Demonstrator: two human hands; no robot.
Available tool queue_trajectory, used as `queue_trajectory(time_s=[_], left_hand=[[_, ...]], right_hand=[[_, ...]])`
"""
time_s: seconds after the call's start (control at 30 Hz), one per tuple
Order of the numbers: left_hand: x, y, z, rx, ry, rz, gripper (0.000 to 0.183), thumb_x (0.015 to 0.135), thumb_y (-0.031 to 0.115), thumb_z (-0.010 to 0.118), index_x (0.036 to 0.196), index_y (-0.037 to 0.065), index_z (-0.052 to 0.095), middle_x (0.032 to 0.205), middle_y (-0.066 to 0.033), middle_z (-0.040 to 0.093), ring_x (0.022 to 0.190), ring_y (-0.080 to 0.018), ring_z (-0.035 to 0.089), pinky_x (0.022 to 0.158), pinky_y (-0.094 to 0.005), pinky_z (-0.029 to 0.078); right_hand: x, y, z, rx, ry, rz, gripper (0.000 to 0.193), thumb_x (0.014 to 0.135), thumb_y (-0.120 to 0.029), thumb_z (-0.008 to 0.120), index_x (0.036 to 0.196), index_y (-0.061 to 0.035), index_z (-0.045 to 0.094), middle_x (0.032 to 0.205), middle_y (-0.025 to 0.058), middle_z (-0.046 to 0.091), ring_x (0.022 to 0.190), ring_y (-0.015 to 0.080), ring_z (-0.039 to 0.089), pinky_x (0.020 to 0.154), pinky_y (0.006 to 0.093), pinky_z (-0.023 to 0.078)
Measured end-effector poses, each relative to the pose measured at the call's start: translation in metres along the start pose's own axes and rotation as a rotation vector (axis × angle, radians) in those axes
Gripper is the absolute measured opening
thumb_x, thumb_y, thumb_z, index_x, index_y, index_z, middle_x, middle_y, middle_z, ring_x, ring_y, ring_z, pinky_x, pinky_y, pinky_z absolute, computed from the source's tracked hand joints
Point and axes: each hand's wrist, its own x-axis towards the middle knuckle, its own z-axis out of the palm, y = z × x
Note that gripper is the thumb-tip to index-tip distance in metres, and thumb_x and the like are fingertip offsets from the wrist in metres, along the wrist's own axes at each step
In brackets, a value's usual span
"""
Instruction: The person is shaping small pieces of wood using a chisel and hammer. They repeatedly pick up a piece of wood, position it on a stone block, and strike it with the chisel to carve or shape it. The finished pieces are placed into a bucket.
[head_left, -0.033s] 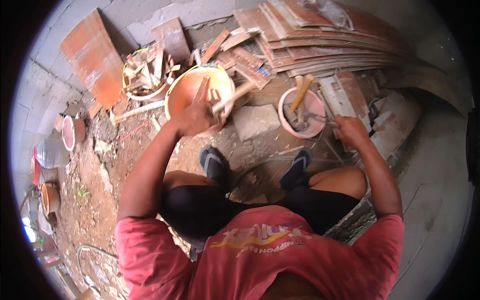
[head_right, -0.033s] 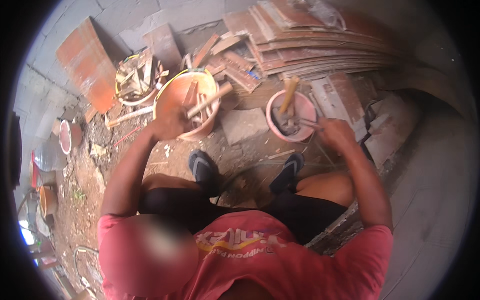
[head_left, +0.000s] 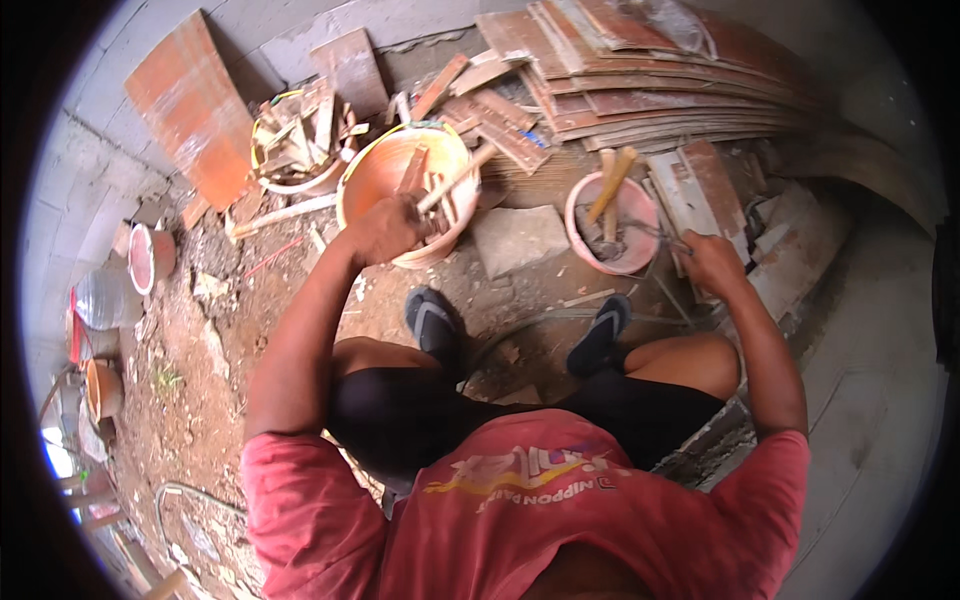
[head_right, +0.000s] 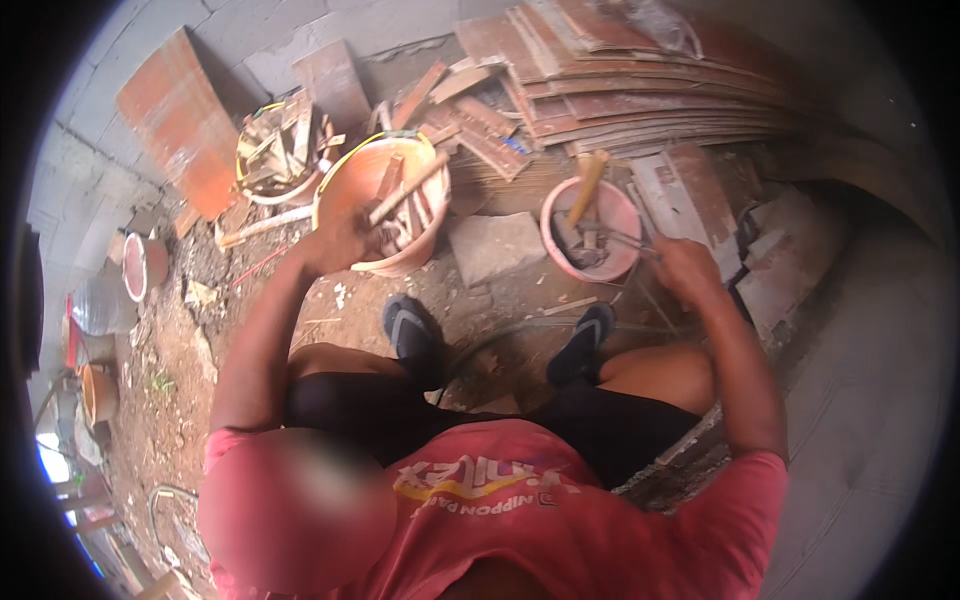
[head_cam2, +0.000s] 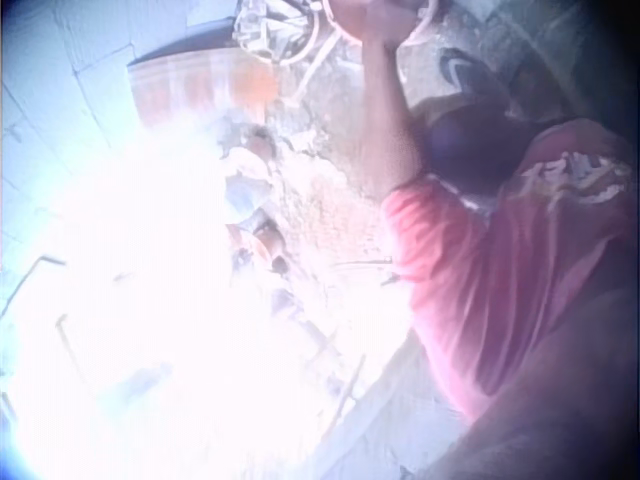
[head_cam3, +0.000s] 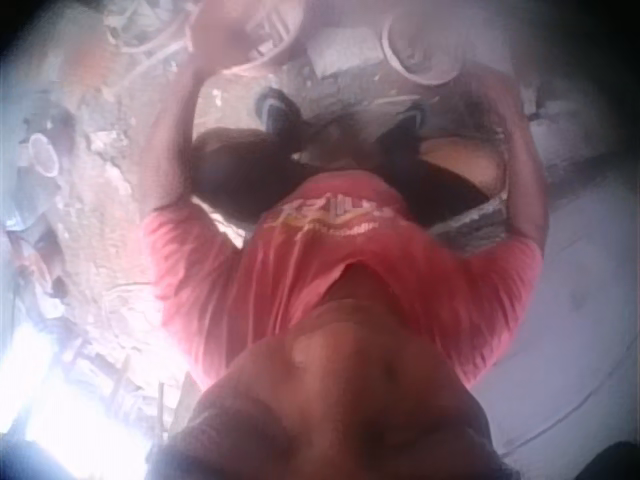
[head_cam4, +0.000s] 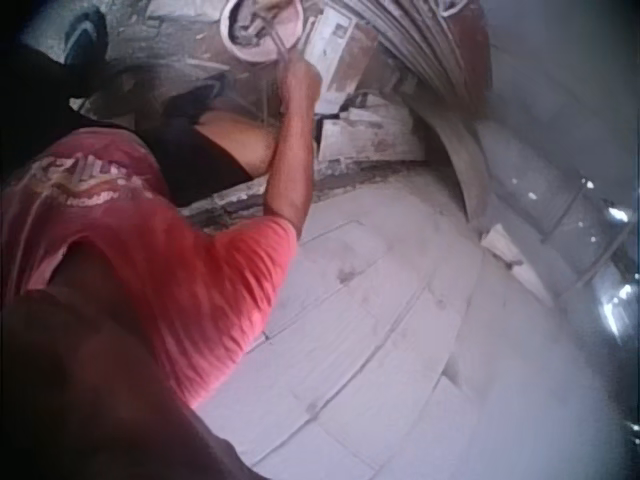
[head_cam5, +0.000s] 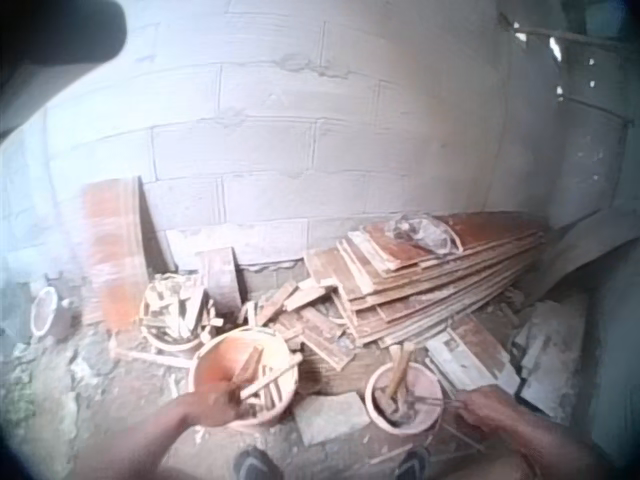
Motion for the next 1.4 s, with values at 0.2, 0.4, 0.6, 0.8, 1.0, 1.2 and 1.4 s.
queue_trajectory(time_s=[0.2, 0.4, 0.6, 0.8, 1.0, 1.2, 1.4], left_hand=[[0.002, -0.113, -0.013, 0.237, 0.17, -0.224, 0.041, 0.087, 0.035, 0.057, 0.11, 0.001, 0.059, 0.109, -0.0232, 0.062, 0.101, -0.0359, 0.06, 0.086, -0.0421, 0.046], [0.029, -0.099, -0.03, 0.377, 0.069, -0.38, 0.044, 0.079, 0.034, 0.062, 0.109, 0.002, 0.06, 0.099, -0.0205, 0.067, 0.094, -0.0343, 0.065, 0.082, -0.0417, 0.051], [0.075, -0.139, -0.009, 0.378, 0.085, -0.319, 0.039, 0.079, 0.032, 0.062, 0.104, 0.002, 0.064, 0.102, -0.0208, 0.067, 0.095, -0.0347, 0.065, 0.083, -0.0425, 0.05], [0.077, -0.154, 0.005, 0.32, 0.158, -0.41, 0.049, 0.081, 0.04, 0.062, 0.111, 0.002, 0.063, 0.108, -0.0231, 0.065, 0.103, -0.0379, 0.062, 0.09, -0.0442, 0.049], [0.059, -0.144, -0.028, 0.108, 0.159, -0.339, 0.047, 0.08, 0.032, 0.069, 0.117, 0.003, 0.061, 0.103, -0.0202, 0.067, 0.098, -0.0322, 0.065, 0.083, -0.0401, 0.05], [0.091, -0.12, -0.118, 0.421, 0.591, -0.162, 0.067, 0.083, 0.045, 0.066, 0.133, 0.005, 0.049, 0.117, -0.0255, 0.06, 0.11, -0.0391, 0.058, 0.092, -0.0447, 0.046], [0.149, -0.131, -0.138, 0.339, 0.633, -0.046, 0.035, 0.087, 0.033, 0.057, 0.108, 0.006, 0.066, 0.101, -0.0223, 0.067, 0.1, -0.0341, 0.063, 0.086, -0.041, 0.05]], right_hand=[[0.025, 0.035, 0.052, 0.024, -0.143, 0.169, 0.031, 0.093, -0.033, 0.054, 0.096, -0.004, 0.065, 0.091, 0.0214, 0.067, 0.089, 0.0423, 0.062, 0.079, 0.0502, 0.048], [0.043, 0.029, 0.069, -0.085, -0.313, 0.195, 0.026, 0.091, -0.025, 0.056, 0.106, -0.0058, 0.066, 0.098, 0.0209, 0.067, 0.097, 0.0393, 0.062, 0.086, 0.0481, 0.047], [0.045, 0.057, 0.096, 0.091, -0.359, 0.103, 0.035, 0.09, -0.012, 0.053, 0.123, -0.0071, 0.06, 0.094, 0.0206, 0.068, 0.085, 0.0361, 0.066, 0.08, 0.0444, 0.051], [0.048, 0.069, 0.111, 0.623, -0.644, 0.401, 0.038, 0.088, -0.004, 0.048, 0.125, 0.0046, 0.054, 0.074, 0.0143, 0.064, 0.052, 0.021, 0.061, 0.053, 0.033, 0.052], [0.047, 0.068, 0.106, 0.652, -0.707, 0.422, 0.026, 0.094, -0.011, 0.05, 0.11, 0.0083, 0.056, 0.074, 0.013, 0.064, 0.053, 0.0207, 0.06, 0.052, 0.0344, 0.049], [0.041, 0.072, 0.111, 0.632, -0.702, 0.427, 0.024, 0.094, -0.012, 0.05, 0.105, 0.0078, 0.056, 0.074, 0.0128, 0.063, 0.053, 0.0207, 0.061, 0.052, 0.0344, 0.048], [0.043, 0.065, 0.108, 0.661, -0.679, 0.387, 0.025, 0.094, -0.012, 0.049, 0.108, 0.0075, 0.057, 0.075, 0.0125, 0.063, 0.053, 0.0204, 0.06, 0.052, 0.0337, 0.049]])
